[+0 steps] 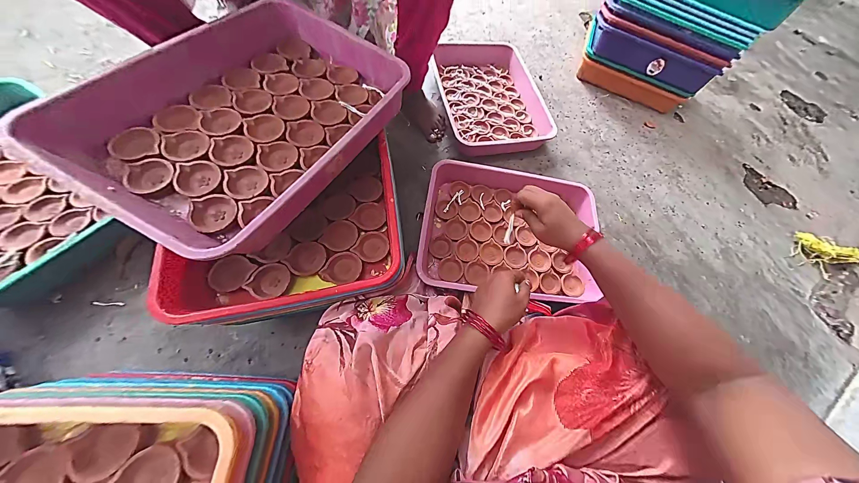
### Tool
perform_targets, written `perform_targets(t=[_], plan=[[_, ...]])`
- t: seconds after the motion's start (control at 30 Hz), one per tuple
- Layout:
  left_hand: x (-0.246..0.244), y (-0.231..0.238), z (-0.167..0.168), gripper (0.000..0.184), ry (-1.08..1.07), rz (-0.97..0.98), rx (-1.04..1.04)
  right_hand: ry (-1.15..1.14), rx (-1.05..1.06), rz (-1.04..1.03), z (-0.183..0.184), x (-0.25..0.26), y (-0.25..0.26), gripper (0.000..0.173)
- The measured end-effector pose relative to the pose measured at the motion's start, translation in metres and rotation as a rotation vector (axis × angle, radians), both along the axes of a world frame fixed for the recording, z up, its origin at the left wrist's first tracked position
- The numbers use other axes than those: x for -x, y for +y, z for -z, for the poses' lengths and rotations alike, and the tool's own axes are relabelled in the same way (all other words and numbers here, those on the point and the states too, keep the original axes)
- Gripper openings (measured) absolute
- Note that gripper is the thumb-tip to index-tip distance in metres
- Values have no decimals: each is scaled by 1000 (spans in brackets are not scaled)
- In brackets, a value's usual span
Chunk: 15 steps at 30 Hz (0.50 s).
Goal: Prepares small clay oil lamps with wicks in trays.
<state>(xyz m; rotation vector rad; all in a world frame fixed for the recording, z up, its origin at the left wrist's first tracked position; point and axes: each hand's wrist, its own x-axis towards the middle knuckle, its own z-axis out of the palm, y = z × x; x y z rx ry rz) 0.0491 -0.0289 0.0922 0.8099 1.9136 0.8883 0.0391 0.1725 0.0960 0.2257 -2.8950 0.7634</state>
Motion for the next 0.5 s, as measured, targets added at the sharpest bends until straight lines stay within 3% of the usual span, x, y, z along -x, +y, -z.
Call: perform_targets(t=[0.23, 0.5], plan=[[-4, 4, -3, 31, -74, -10, -70, -404, -216, 142, 70, 104, -8, 26], [-8, 4, 2, 27, -215, -156, -258, -481, -318, 254, 103, 141, -8, 24]])
